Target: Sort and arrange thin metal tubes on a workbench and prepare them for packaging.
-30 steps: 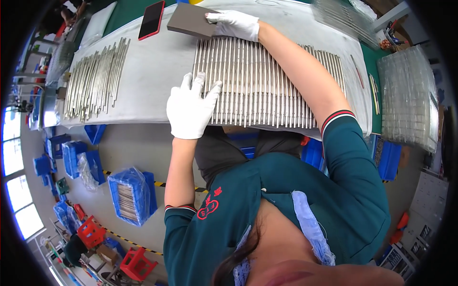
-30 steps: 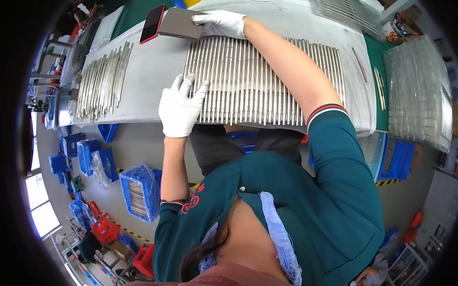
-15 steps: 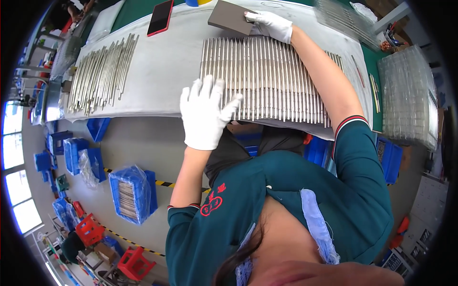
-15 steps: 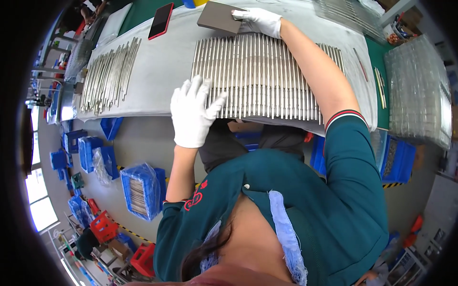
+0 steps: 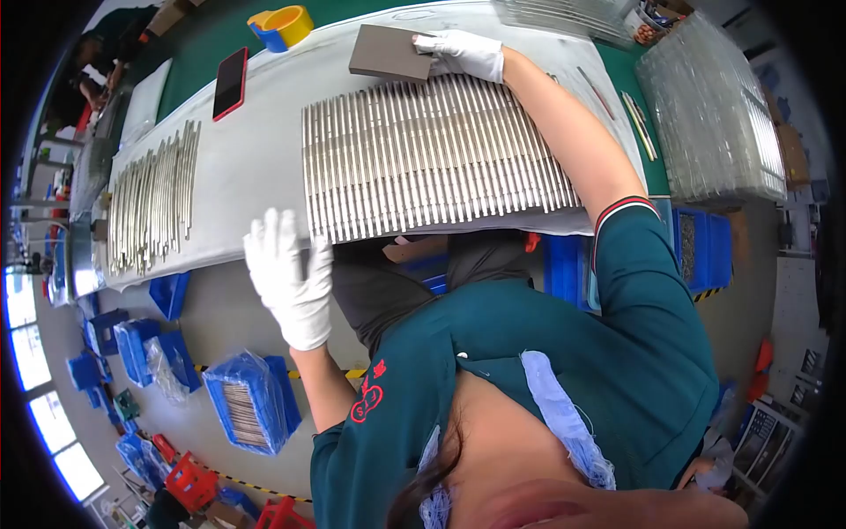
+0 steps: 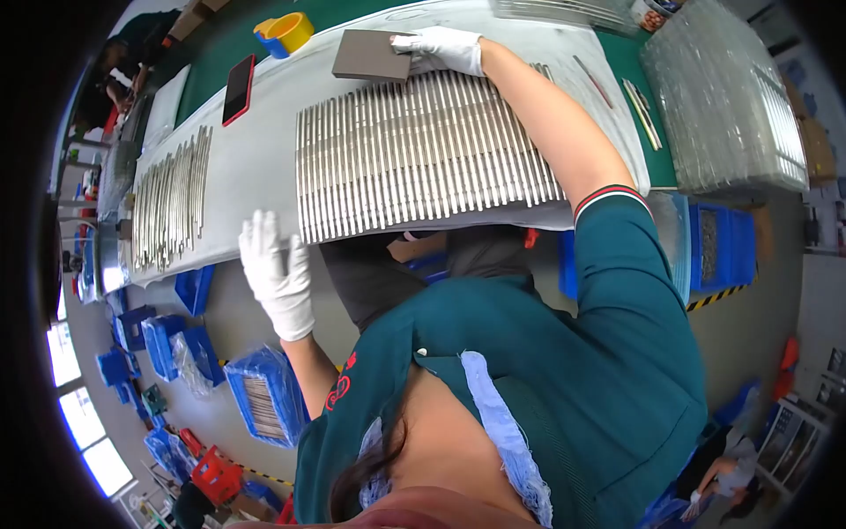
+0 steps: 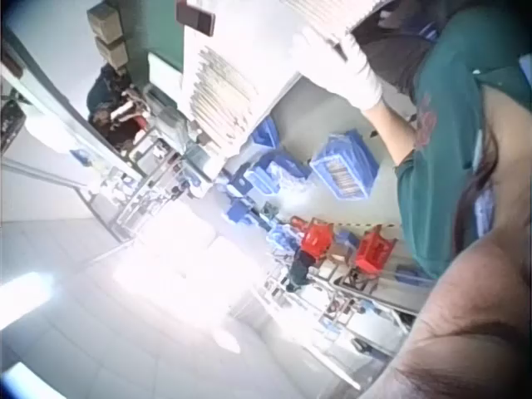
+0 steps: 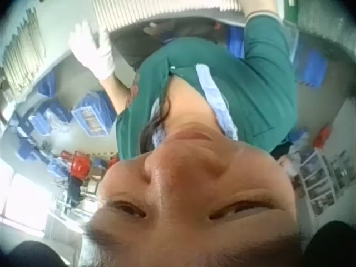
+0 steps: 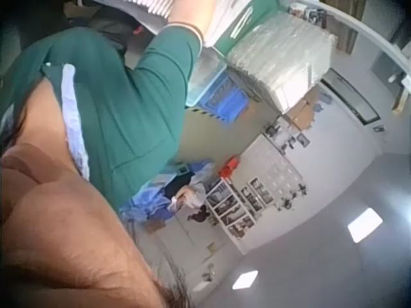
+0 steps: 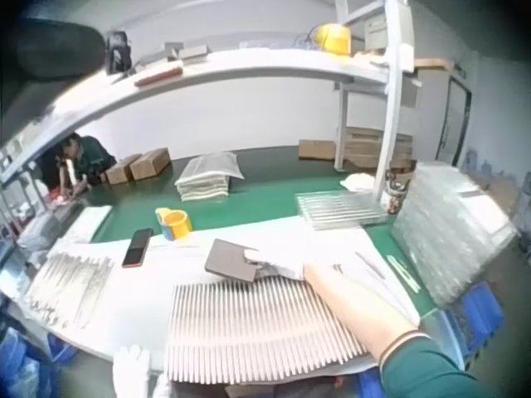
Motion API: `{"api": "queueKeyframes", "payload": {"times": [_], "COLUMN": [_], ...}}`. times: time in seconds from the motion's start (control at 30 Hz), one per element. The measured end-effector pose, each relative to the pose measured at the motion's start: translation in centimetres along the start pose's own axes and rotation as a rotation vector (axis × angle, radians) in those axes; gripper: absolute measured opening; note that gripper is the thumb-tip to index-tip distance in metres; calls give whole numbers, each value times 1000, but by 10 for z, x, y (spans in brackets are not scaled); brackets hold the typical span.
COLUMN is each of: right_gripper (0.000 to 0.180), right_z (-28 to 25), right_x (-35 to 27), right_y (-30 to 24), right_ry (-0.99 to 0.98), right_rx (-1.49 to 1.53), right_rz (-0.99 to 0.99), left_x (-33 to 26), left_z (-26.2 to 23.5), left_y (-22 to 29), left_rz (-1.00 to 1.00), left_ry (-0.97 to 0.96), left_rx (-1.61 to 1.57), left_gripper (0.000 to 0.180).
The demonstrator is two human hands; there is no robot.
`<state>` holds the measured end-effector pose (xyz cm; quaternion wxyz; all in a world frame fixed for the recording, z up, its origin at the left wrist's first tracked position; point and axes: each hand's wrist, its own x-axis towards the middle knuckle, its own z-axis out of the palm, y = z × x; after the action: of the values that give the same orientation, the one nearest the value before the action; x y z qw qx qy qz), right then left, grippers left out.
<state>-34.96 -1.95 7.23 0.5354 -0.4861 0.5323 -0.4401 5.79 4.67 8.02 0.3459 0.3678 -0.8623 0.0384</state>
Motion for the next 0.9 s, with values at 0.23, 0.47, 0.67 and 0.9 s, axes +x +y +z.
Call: {"api": "queueKeyframes", "payload": {"times": [0.23, 0.47, 0.67, 0.9], "right_gripper": [57, 54, 54, 59], "right_z": [-28, -44, -83, -88], "right_x": [-29, -48, -76, -96], "right_y": [-4, 6, 14, 20], "right_ry": [104, 126, 259, 222], "right_rx": [80, 106, 112, 100], "right_rz": [-29, 29, 54, -8], "left_x": [-8, -12, -14, -17], "left_z": [-21, -19, -23, -16], "left_y": [-38, -36, -43, -44], "left_rz": [-27, -87, -154, -140], "left_ry": [93, 68, 79, 49], "left_rx": [108, 37, 46, 29], "left_gripper": [42, 41, 39, 39]}}
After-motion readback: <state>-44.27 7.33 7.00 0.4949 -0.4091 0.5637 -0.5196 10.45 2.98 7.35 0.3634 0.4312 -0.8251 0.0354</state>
